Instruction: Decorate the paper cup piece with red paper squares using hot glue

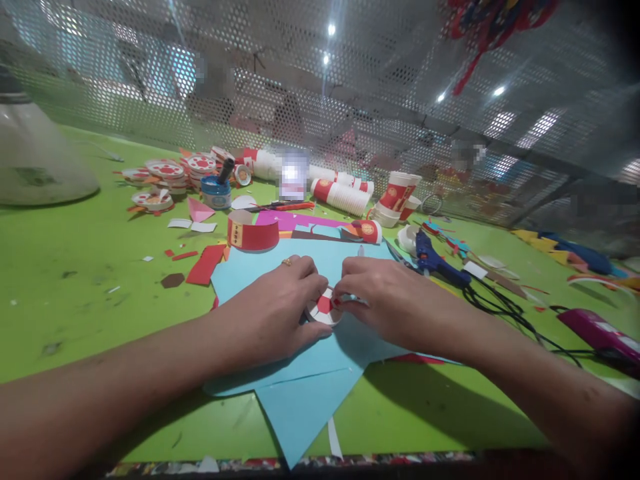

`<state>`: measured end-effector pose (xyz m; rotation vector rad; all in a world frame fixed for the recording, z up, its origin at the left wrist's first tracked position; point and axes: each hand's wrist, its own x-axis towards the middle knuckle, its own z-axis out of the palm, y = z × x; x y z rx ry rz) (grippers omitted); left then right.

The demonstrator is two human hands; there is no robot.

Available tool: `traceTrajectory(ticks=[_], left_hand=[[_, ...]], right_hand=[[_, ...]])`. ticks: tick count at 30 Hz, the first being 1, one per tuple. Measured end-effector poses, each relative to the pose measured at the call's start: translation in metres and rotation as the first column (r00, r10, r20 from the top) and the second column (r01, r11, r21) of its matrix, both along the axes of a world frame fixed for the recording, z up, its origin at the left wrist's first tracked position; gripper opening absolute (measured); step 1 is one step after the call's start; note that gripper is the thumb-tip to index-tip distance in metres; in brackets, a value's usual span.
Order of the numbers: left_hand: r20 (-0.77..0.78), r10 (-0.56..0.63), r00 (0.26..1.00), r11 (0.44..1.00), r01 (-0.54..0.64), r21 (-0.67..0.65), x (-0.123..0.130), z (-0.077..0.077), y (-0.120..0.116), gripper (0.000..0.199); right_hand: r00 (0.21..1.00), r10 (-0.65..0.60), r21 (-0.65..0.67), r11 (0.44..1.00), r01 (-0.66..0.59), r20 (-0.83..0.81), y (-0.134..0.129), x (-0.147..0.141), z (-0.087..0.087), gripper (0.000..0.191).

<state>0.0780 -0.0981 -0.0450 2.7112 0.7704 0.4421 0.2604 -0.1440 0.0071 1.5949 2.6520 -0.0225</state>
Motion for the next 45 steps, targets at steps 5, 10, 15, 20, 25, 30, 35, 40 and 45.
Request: traceTrajectory(ticks=[5, 10, 15, 20, 25, 30, 35, 40, 45], left_hand=[[0.001, 0.003, 1.0, 1.0, -0.003, 0.005, 0.001, -0.002, 0.001, 0.02], [0.011, -0.004, 1.0, 1.0, 0.004, -0.001, 0.001, -0.004, 0.002, 0.02], [-0.002, 0.003, 1.0, 1.0, -0.003, -0.002, 0.0, -0.003, 0.001, 0.021], [-0.001, 0.004, 1.0, 1.0, -0.004, 0.005, 0.001, -0.003, 0.001, 0.02], [-0.001, 0.009, 1.0, 1.0, -0.009, 0.01, 0.001, -0.003, 0.002, 0.018], [-0.019, 0.005, 1.0, 1.0, -0.005, 0.028, 0.001, -0.001, 0.001, 0.02], [0.006, 0.003, 1.0, 0.999, -0.003, 0.041, 0.0, -0.004, 0.002, 0.021], [0.047, 0.003, 0.999, 1.0, -0.004, 0.024, -0.002, -0.008, 0.003, 0.024], [0.057, 0.001, 0.998, 1.0, -0.001, -0.015, -0.001, -0.007, 0.004, 0.027]], right_hand=[[0.997, 0.05, -0.024, 0.999, -0.049, 0.066, 0.002, -0.003, 0.0, 0.022], [0.996, 0.059, -0.016, 0.998, -0.058, 0.071, 0.006, -0.002, -0.003, 0.021], [0.997, 0.069, 0.023, 0.997, -0.07, 0.045, 0.005, 0.0, -0.008, 0.021], [0.998, 0.047, 0.024, 0.999, -0.048, 0.035, 0.006, -0.001, -0.009, 0.022], [1.0, 0.02, -0.017, 1.0, -0.02, -0.007, 0.006, -0.003, -0.009, 0.028], [0.999, 0.003, -0.022, 1.0, -0.004, -0.037, 0.003, 0.001, -0.005, 0.024], [0.992, 0.039, 0.089, 0.996, -0.029, -0.116, 0.0, 0.018, -0.001, 0.02], [0.958, -0.031, 0.144, 0.987, 0.075, -0.286, -0.008, 0.032, 0.0, 0.015], [0.907, -0.102, 0.111, 0.981, 0.161, -0.409, -0.009, 0.041, -0.007, 0.014]])
